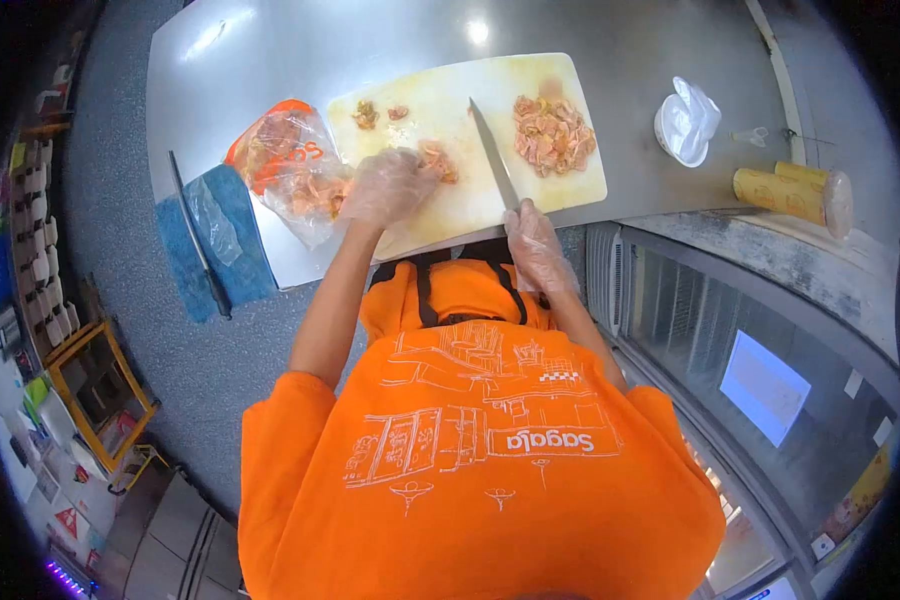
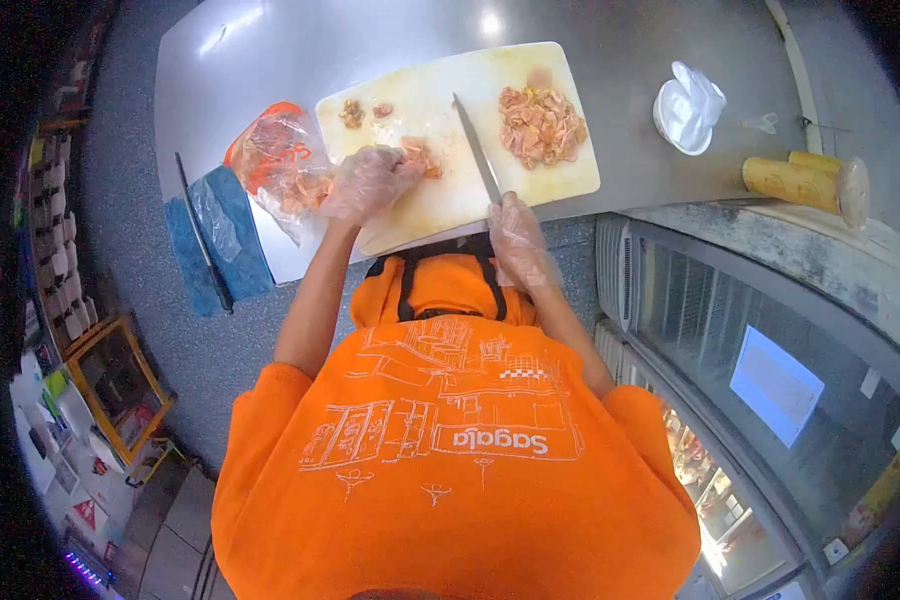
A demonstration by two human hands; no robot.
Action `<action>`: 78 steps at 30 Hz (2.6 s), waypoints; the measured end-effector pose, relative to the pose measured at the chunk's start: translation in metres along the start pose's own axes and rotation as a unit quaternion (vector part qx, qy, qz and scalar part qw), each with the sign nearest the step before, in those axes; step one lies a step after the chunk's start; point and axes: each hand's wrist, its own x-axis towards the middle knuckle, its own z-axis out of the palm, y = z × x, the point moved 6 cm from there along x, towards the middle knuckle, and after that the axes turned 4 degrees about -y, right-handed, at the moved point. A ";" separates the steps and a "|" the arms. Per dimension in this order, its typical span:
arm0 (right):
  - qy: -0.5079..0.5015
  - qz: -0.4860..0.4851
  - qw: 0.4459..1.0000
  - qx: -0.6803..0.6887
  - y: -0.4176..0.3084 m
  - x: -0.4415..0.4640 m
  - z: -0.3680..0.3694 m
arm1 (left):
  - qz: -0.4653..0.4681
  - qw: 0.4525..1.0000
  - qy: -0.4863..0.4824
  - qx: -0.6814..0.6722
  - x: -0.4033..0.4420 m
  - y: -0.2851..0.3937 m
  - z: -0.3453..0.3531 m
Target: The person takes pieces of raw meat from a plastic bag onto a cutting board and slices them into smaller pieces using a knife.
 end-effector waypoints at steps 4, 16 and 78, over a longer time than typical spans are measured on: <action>0.020 -0.012 1.000 0.009 0.009 0.002 -0.007 | -0.007 0.999 -0.013 -0.050 0.013 -0.004 0.012; 0.069 0.011 0.992 0.103 -0.015 0.018 -0.043 | 0.149 0.948 0.229 -0.162 -0.014 0.055 0.008; 0.027 -0.034 0.999 -0.011 -0.020 0.008 0.009 | 0.211 0.969 0.131 0.020 0.005 0.040 0.061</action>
